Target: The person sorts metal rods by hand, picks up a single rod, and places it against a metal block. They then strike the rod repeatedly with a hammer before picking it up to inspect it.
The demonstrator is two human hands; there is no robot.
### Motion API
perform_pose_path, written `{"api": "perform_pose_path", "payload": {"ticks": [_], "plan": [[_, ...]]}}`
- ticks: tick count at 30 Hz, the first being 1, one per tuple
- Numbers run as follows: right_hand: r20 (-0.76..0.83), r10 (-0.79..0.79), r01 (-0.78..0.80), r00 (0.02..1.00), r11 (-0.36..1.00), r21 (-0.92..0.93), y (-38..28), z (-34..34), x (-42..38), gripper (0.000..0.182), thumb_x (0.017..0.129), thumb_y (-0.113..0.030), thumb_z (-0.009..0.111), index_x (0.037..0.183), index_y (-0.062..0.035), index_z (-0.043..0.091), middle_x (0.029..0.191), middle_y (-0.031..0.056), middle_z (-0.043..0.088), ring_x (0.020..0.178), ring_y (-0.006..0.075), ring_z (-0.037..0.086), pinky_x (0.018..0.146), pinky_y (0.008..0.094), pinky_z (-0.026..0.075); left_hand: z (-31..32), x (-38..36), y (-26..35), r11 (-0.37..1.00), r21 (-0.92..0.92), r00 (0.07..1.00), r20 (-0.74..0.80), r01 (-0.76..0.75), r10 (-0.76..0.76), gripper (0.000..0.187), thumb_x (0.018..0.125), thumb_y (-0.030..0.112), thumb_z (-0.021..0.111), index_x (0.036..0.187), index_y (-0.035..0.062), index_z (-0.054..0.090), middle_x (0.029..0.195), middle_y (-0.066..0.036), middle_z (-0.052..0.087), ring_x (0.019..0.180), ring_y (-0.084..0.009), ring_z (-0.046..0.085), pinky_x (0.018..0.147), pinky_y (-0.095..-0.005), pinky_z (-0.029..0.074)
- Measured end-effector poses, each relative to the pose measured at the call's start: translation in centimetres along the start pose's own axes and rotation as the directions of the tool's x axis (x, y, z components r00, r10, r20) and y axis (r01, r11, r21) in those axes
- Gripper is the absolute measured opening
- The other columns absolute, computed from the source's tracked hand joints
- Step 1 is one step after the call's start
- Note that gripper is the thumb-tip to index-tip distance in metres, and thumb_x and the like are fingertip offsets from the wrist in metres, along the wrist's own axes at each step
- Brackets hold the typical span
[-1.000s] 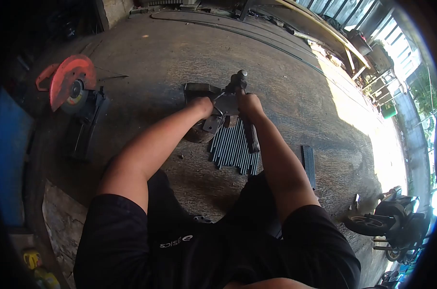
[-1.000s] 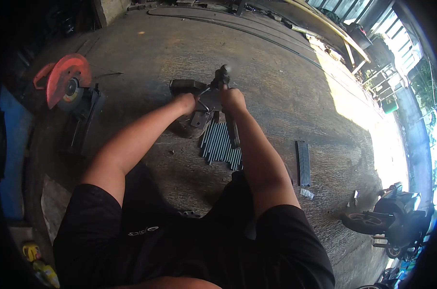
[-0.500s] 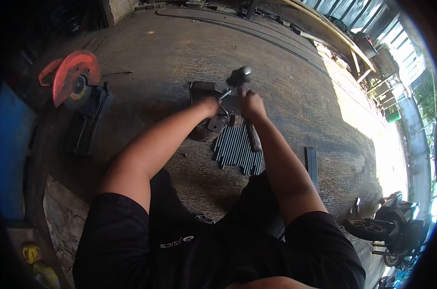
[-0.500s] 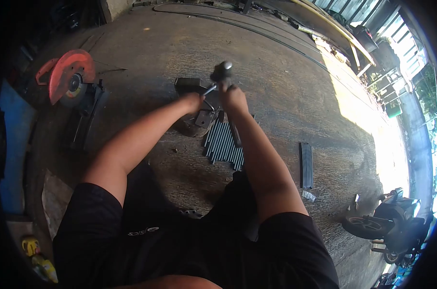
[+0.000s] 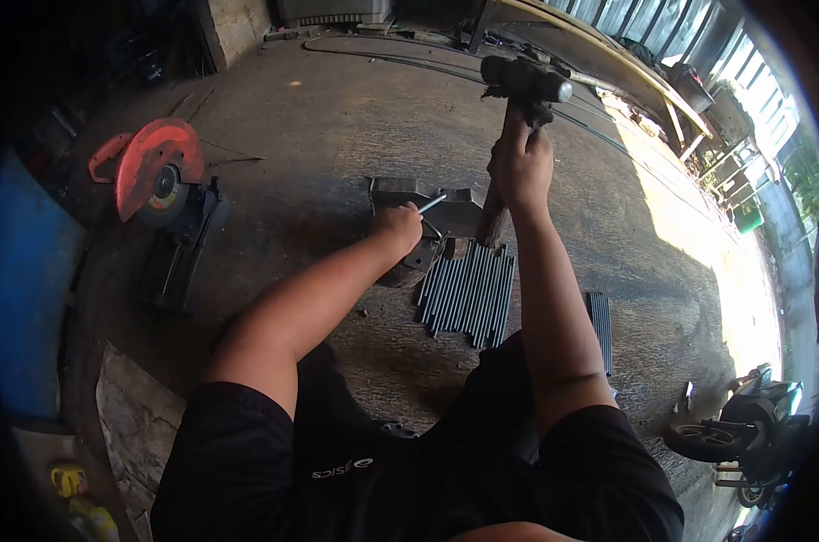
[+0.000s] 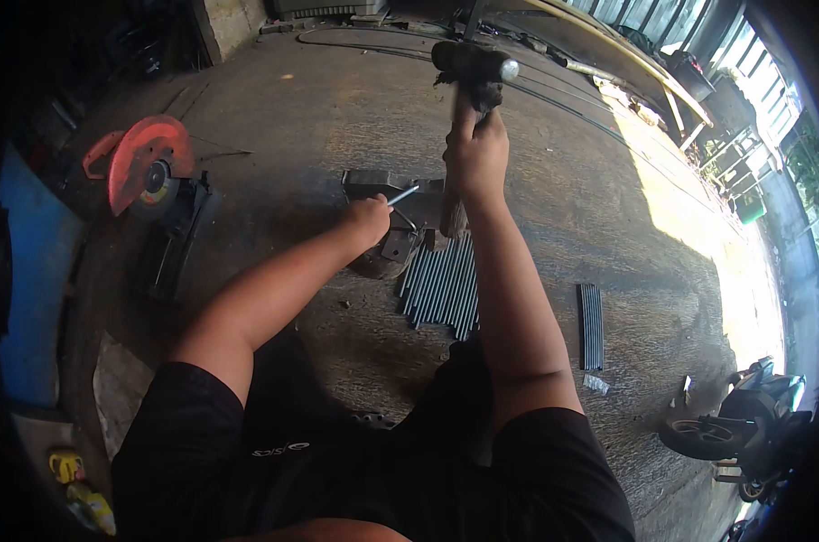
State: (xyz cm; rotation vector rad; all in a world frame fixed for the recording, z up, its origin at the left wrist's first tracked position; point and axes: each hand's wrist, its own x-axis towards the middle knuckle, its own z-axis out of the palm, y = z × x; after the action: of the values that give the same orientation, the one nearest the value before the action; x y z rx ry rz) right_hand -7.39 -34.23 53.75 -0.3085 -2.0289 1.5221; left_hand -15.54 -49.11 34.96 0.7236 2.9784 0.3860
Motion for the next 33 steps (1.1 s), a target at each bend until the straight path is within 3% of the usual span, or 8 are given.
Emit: {"api": "perform_pose_path", "payload": {"ticks": [3,6,10,13,16,21,28,33], "plan": [[-0.058,-0.181,0.16,0.982,0.951,-0.264,7.7,1.8,0.2,0.044,0.094,-0.041,0.05,0.099,0.0027,0.058,0.081,0.0279,0.065,0.079,0.0469,0.063,0.069,0.0482,0.049,0.0,-0.2,0.1,1.0,0.009,1.0,-0.016,-0.015,0.015,0.027,0.097,0.024,0.043,0.099,-0.0002,0.056,0.089,-0.022,0.068,0.087,-0.0381,0.067,0.073,-0.0482,0.054],[0.168,0.415,-0.177,0.894,0.672,-0.719,13.3,2.8,-1.8,0.064,0.091,-0.052,0.045,0.106,0.0081,0.062,0.109,0.0294,0.062,0.11,0.0434,0.056,0.093,0.0466,0.045,-0.7,-0.7,1.1,0.994,0.103,0.996,0.085,0.03,-0.039,0.024,0.093,0.016,0.041,0.107,0.0006,0.054,0.098,-0.021,0.068,0.092,-0.0351,0.068,0.075,-0.0466,0.055],[0.166,0.396,-0.222,0.903,0.762,-0.608,15.4,1.9,-0.6,0.069,0.089,-0.058,0.049,0.09,0.009,0.065,0.07,0.0187,0.065,0.064,0.0289,0.067,0.064,0.039,0.052,-0.6,-0.8,1.7,0.989,0.138,0.996,0.077,0.044,-0.055,0.024,0.091,0.013,0.042,0.108,0.0013,0.054,0.098,-0.021,0.068,0.091,-0.0346,0.068,0.075,-0.0469,0.055],[0.176,0.457,-0.31,0.872,0.792,-0.526,10.4,0.9,-0.3,0.069,0.089,-0.058,0.047,0.095,0.0084,0.066,0.093,0.0306,0.065,0.097,0.0404,0.064,0.086,0.0433,0.048,0.6,-0.5,1.1,0.996,0.082,0.999,0.0,0.043,-0.043,0.021,0.09,0.012,0.042,0.105,0.0025,0.053,0.094,-0.021,0.068,0.089,-0.0344,0.069,0.074,-0.0477,0.055],[0.053,0.05,-0.02,0.997,0.887,-0.461,7.4,0.3,0.8,0.063,0.091,-0.054,0.048,0.09,0.0074,0.063,0.077,0.025,0.066,0.074,0.0364,0.068,0.075,0.0428,0.05,1.0,0.0,0.6,0.997,0.083,1.0,-0.028,0.012,-0.009,0.018,0.09,0.012,0.042,0.101,0.003,0.053,0.089,-0.021,0.069,0.085,-0.0354,0.069,0.073,-0.047,0.055],[0.016,-0.06,0.062,0.998,0.949,-0.309,6.1,-0.2,0.2,0.06,0.092,-0.053,0.047,0.095,0.006,0.061,0.089,0.0313,0.064,0.09,0.0479,0.06,0.079,0.0498,0.047,0.9,0.6,0.6,0.997,0.076,0.999,-0.039,0.01,-0.007,0.017,0.091,0.012,0.041,0.1,0.0024,0.053,0.087,-0.021,0.068,0.084,-0.0362,0.068,0.071,-0.0456,0.055],[0.263,0.404,-0.156,0.876,0.754,-0.638,14.1,0.3,0.3,0.065,0.09,-0.055,0.05,0.098,0.0085,0.061,0.078,0.0241,0.065,0.071,0.034,0.067,0.068,0.0415,0.052,-0.6,-0.1,1.3,0.993,0.112,0.999,0.013,0.037,-0.039,0.021,0.092,0.012,0.041,0.105,0.0013,0.054,0.094,-0.022,0.068,0.088,-0.037,0.068,0.076,-0.0474,0.055],[0.212,0.134,-0.029,0.968,0.899,-0.437,6.0,-0.9,-0.3,0.06,0.091,-0.055,0.052,0.09,0.0049,0.061,0.078,0.0201,0.066,0.065,0.028,0.067,0.058,0.038,0.051,1.8,0.5,0.8,0.997,0.058,0.998,-0.041,0.041,-0.039,0.019,0.092,0.013,0.041,0.101,0.003,0.054,0.089,-0.021,0.069,0.085,-0.0356,0.069,0.072,-0.0481,0.055]]}}
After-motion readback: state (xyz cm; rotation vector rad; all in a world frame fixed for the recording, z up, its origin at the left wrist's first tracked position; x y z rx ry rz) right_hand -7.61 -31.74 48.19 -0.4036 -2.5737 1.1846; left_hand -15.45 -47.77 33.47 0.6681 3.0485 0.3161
